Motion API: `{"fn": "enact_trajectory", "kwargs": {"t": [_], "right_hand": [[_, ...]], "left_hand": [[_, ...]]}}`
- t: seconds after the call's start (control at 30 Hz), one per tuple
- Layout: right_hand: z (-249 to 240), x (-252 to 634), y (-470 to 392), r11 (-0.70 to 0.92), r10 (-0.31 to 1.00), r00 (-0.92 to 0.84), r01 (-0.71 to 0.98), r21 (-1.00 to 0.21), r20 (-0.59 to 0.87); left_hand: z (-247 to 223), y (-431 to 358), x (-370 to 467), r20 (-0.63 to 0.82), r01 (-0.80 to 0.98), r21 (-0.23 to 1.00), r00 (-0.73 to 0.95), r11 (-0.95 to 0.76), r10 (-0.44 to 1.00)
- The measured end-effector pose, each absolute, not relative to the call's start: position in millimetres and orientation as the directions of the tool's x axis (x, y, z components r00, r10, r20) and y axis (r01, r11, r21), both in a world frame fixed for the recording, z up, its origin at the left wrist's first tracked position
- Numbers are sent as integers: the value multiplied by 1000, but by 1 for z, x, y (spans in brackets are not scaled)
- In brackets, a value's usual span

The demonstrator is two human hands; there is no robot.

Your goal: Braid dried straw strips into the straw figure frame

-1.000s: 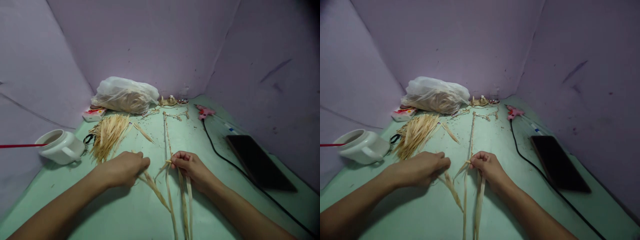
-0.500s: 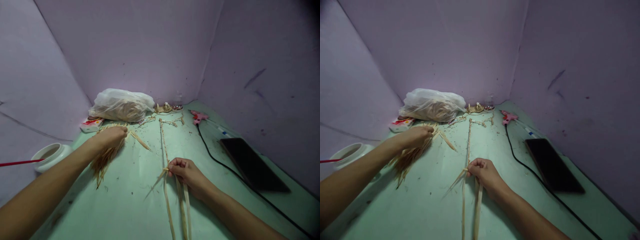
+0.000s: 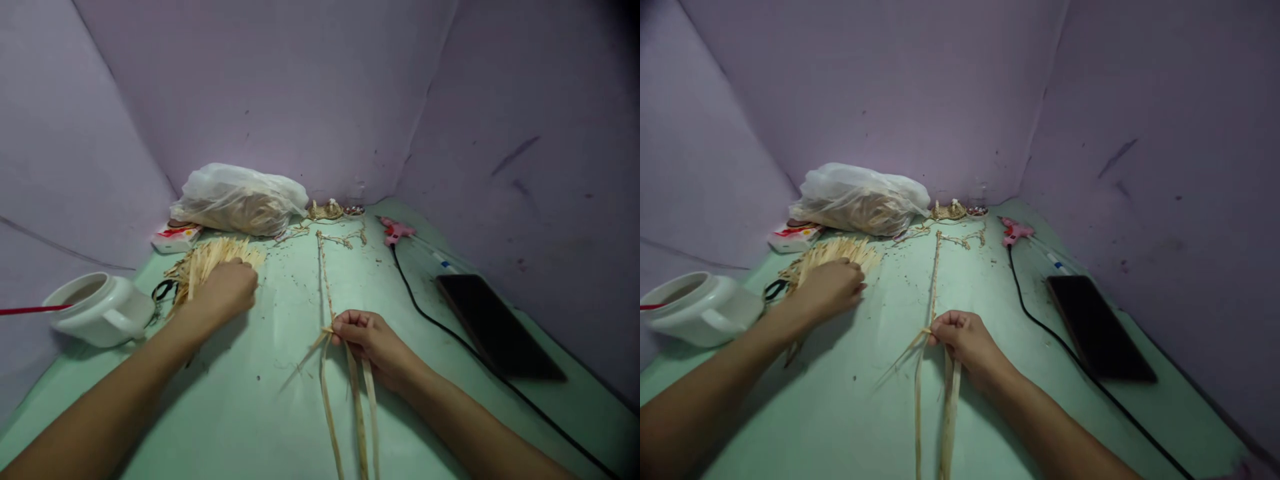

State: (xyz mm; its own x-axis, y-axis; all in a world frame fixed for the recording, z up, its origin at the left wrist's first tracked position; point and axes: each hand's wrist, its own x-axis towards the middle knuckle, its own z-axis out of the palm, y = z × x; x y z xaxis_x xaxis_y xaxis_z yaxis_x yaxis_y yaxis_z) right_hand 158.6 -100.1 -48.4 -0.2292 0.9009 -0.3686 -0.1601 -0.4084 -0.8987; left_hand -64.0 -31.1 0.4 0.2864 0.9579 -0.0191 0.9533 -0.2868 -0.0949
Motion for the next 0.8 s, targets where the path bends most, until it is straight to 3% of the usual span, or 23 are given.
{"fn": "enact_trajectory", "kwargs": {"t": [0.07,0.13,0.17,0.23,0.37,0.5,0.8], "right_hand": [[-49,158,-101,-407,903,-221,-163,-899,-368],[-50,158,-101,-398,908,-215,-172,-901,-360],[-51,158,-102,-390,911,-217,-175,-904,-351],[-53,159,-102,-374,915,-227,-171,-911,-333],[-55,160,-101,-365,916,-231,-140,-920,-328],[-53,160,-102,-359,920,-223,-143,-922,-323],[-55,156,-103,-335,933,-173,-98,-937,-315]], "left_hand": [[-2,-50,-41,3,941,224,260,-254,966],[-8,-67,-15,-191,805,571,321,-160,928],[-12,-75,-3,-278,724,688,341,-62,898],[-19,-84,14,-368,577,809,352,110,861],[-18,-88,19,-451,399,859,290,321,844],[-10,-86,16,-530,342,835,286,431,798],[-21,-89,21,-447,435,840,219,323,867]]}}
